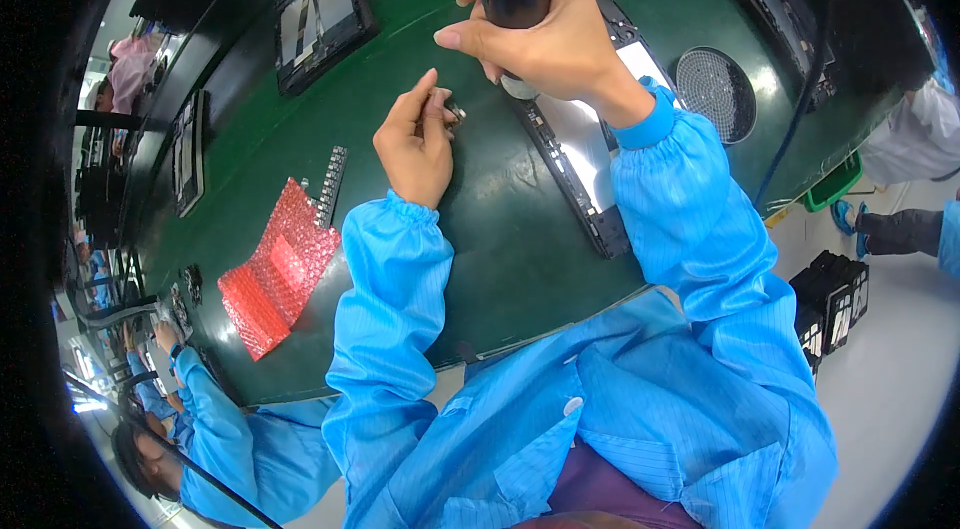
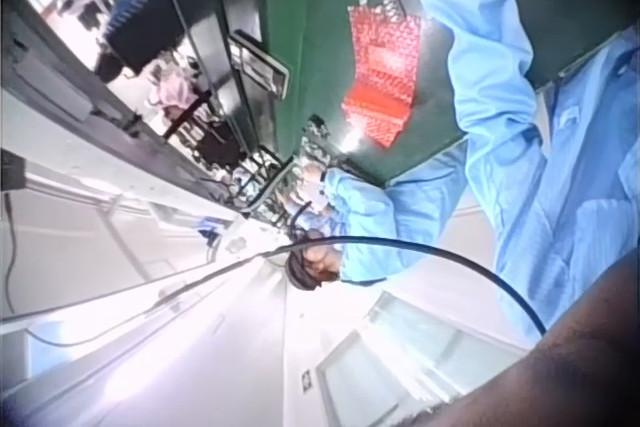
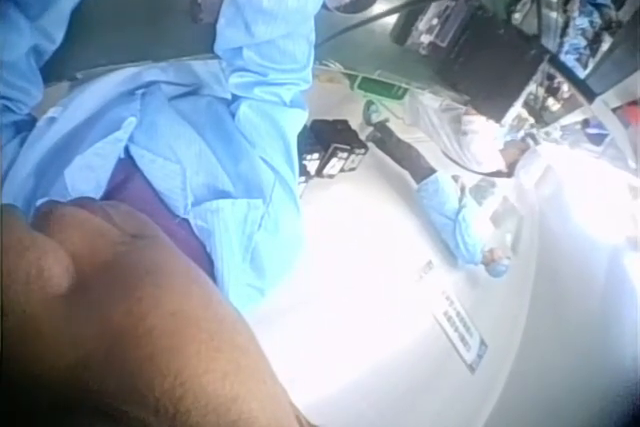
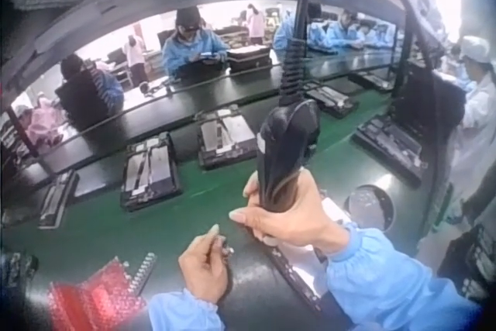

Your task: The person assembles internal components into a tablet screen housing, then drives screws into the housing using an electric screwdriver.

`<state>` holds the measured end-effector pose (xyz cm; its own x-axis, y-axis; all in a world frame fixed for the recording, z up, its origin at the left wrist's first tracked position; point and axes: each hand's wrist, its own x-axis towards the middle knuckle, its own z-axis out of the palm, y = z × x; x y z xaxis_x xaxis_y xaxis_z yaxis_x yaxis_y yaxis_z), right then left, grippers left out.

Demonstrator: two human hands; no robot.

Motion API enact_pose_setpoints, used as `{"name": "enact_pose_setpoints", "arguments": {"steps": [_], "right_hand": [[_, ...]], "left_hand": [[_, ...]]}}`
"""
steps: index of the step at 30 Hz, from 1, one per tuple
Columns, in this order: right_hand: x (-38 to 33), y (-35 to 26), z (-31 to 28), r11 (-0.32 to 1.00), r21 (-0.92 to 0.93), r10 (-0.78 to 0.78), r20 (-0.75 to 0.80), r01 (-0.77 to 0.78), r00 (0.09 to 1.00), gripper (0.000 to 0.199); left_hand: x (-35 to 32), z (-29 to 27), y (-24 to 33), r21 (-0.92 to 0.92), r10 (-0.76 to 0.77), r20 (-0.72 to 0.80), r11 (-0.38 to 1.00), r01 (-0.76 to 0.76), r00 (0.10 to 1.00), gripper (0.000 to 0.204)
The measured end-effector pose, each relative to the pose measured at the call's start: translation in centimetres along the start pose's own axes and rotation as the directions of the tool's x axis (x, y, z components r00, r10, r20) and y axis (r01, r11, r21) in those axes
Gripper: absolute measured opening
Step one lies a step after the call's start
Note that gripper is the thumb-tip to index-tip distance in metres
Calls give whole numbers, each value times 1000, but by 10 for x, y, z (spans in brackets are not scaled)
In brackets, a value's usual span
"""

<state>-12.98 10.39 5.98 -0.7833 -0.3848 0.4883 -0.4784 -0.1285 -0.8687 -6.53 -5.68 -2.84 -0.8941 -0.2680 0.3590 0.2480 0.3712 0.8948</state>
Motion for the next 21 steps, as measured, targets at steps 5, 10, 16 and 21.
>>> {"name": "enact_pose_setpoints", "arguments": {"steps": [5,10,16,21], "right_hand": [[-6,-2,8,999,31,-6,50,4,999,29],[-11,0,18,1000,-14,-9,-64,8,998,25],[-1,-20,11,1000,-8,-18,-212,17,977,24],[5,-59,-12,975,91,-158,-367,205,917,29]], "left_hand": [[1,-7,8,-121,-109,-48,987,103,993,16],[-1,-10,8,-106,-67,5,992,67,998,19],[-12,-5,26,40,107,86,993,-111,991,21],[-64,20,60,85,427,426,859,-505,798,34]]}}
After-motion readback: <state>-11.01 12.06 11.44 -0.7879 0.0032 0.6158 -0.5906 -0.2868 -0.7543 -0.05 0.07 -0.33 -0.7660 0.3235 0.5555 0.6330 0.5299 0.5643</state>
